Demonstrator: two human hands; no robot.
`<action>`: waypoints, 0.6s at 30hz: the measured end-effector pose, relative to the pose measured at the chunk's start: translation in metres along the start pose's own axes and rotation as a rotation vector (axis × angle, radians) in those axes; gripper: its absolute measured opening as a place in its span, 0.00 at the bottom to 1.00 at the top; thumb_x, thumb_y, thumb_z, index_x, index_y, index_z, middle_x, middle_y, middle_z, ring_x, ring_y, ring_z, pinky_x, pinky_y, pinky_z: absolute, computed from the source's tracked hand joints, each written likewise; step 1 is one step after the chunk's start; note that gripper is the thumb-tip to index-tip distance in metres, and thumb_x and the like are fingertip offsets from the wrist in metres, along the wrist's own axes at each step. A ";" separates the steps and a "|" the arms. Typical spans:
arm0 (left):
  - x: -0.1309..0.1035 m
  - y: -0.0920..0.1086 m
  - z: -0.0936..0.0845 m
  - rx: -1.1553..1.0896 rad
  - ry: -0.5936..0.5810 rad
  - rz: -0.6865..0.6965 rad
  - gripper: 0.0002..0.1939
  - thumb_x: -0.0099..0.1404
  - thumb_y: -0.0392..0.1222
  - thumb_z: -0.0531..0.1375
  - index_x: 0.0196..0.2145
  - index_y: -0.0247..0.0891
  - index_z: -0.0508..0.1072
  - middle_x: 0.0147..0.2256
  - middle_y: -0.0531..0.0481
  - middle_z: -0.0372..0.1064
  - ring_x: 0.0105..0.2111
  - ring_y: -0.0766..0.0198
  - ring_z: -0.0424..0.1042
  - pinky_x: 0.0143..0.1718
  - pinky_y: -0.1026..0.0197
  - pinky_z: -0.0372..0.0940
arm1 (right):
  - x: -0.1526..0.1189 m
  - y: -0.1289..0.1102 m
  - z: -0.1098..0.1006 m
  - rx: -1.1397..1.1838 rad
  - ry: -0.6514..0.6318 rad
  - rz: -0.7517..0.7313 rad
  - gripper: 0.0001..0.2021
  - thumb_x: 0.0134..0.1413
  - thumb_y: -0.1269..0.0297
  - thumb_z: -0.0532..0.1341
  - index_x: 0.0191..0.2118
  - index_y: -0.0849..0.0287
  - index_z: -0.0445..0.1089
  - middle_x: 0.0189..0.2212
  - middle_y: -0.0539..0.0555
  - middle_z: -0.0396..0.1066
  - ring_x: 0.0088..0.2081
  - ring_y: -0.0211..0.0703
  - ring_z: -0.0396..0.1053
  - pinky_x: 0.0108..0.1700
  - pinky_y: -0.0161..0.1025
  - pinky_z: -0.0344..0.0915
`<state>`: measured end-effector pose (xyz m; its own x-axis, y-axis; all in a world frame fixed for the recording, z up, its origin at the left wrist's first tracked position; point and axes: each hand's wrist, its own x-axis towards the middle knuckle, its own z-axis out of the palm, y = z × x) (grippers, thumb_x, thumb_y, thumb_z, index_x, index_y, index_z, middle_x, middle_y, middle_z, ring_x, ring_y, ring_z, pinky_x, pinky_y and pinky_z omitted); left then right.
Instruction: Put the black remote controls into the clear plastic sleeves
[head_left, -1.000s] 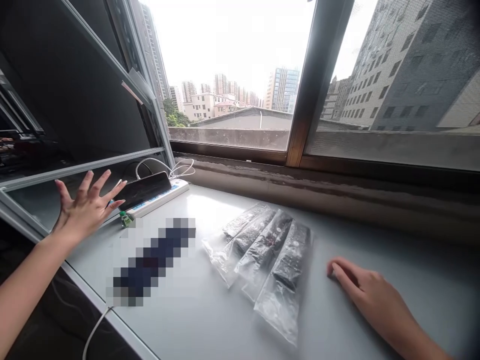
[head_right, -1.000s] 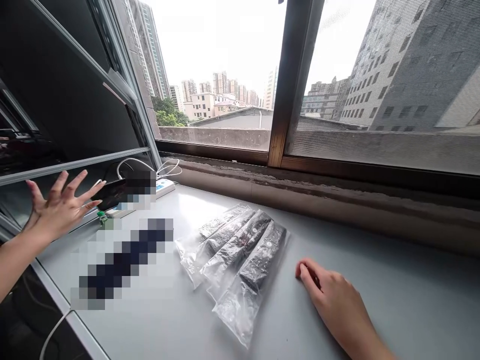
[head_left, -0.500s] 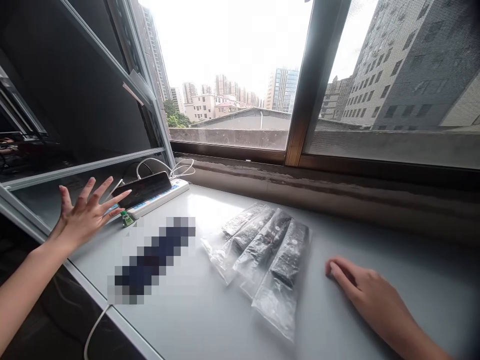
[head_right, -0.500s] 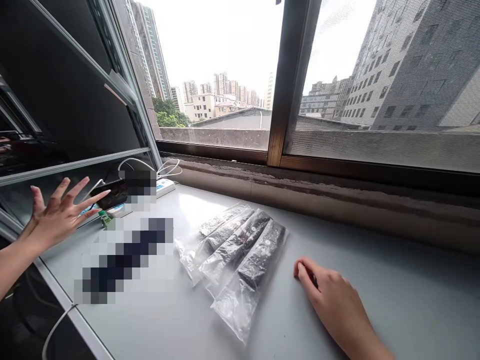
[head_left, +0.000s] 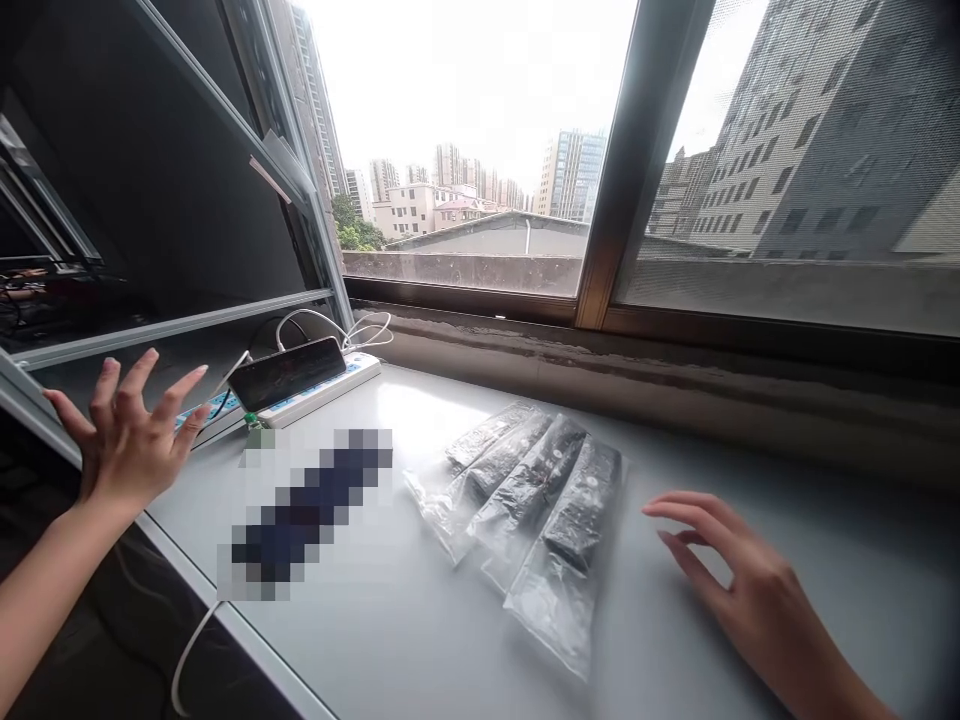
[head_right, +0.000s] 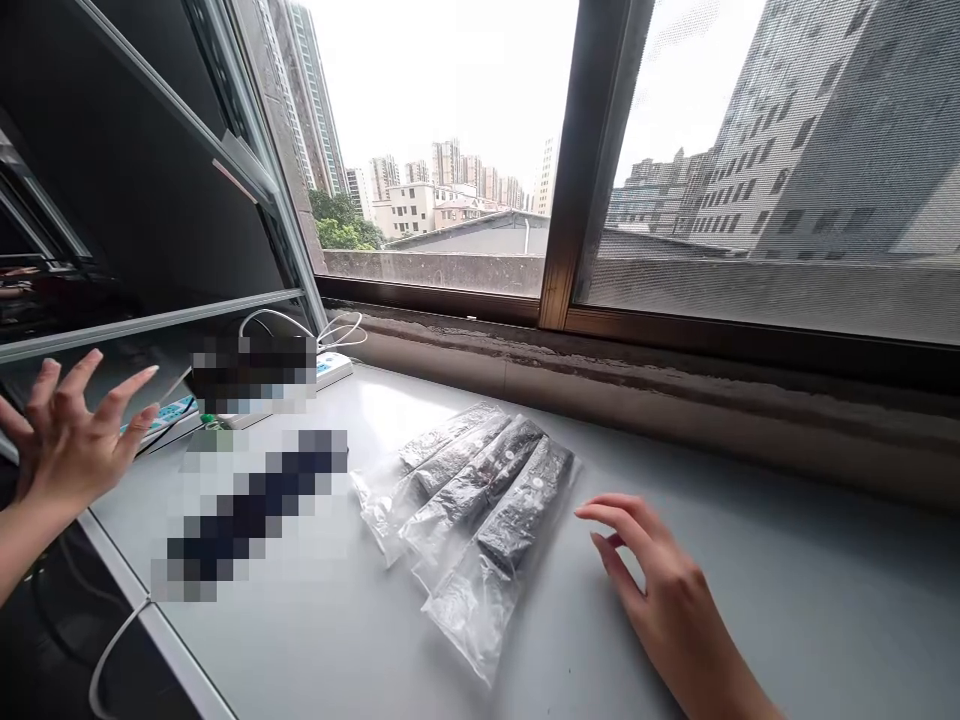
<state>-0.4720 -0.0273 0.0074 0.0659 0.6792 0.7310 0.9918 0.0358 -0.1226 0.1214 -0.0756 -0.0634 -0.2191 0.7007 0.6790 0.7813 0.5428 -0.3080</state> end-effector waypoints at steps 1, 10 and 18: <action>-0.001 0.003 -0.001 0.010 0.039 -0.011 0.32 0.76 0.49 0.43 0.68 0.75 0.28 0.72 0.65 0.16 0.71 0.43 0.26 0.64 0.27 0.23 | 0.000 -0.001 0.000 0.004 -0.014 -0.030 0.09 0.65 0.63 0.56 0.46 0.48 0.72 0.44 0.53 0.74 0.40 0.41 0.77 0.36 0.33 0.73; -0.011 -0.011 0.017 -0.087 0.049 -0.027 0.25 0.74 0.48 0.48 0.66 0.63 0.52 0.72 0.59 0.33 0.71 0.48 0.33 0.68 0.35 0.35 | -0.002 -0.011 0.000 0.014 -0.017 -0.024 0.10 0.66 0.66 0.54 0.43 0.50 0.74 0.45 0.54 0.74 0.41 0.41 0.77 0.40 0.35 0.73; 0.004 0.028 -0.007 -0.087 0.068 -0.010 0.20 0.74 0.51 0.47 0.62 0.67 0.57 0.70 0.65 0.38 0.71 0.49 0.37 0.67 0.33 0.28 | 0.005 -0.021 -0.007 -0.011 0.140 -0.110 0.14 0.63 0.73 0.56 0.45 0.48 0.75 0.52 0.55 0.70 0.51 0.45 0.74 0.47 0.40 0.74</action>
<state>-0.4435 -0.0290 0.0116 0.0604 0.6274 0.7763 0.9980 -0.0234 -0.0587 0.1082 -0.0866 -0.0489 -0.2206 0.5660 0.7943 0.7637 0.6069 -0.2203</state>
